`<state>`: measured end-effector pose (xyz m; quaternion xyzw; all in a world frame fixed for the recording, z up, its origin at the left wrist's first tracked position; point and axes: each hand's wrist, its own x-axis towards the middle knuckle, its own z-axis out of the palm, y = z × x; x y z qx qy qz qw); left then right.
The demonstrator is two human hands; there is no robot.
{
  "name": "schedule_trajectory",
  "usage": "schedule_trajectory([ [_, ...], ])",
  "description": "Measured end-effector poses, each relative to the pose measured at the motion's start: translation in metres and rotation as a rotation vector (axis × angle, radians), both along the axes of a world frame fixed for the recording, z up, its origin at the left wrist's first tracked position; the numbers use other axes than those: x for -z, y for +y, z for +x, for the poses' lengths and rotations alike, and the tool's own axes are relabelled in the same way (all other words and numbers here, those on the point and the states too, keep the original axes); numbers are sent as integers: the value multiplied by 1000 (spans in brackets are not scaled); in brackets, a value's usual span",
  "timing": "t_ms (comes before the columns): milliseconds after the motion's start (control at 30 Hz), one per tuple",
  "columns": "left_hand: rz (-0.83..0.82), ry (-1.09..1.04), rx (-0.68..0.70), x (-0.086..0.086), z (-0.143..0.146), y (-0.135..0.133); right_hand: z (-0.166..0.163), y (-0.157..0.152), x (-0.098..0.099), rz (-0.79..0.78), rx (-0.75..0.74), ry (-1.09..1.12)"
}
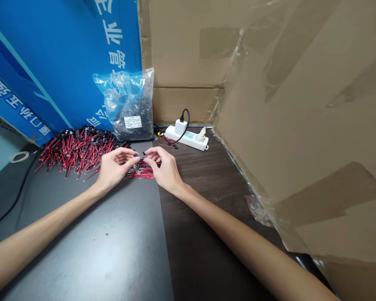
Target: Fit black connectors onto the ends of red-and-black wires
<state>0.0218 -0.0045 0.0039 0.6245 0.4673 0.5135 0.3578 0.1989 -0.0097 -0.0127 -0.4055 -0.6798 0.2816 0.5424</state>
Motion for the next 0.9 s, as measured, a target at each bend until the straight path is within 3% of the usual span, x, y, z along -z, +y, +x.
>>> schedule_trajectory([
  [900, -7, 2, 31, 1, 1, 1, 1, 3, 2, -60, -34, 45],
])
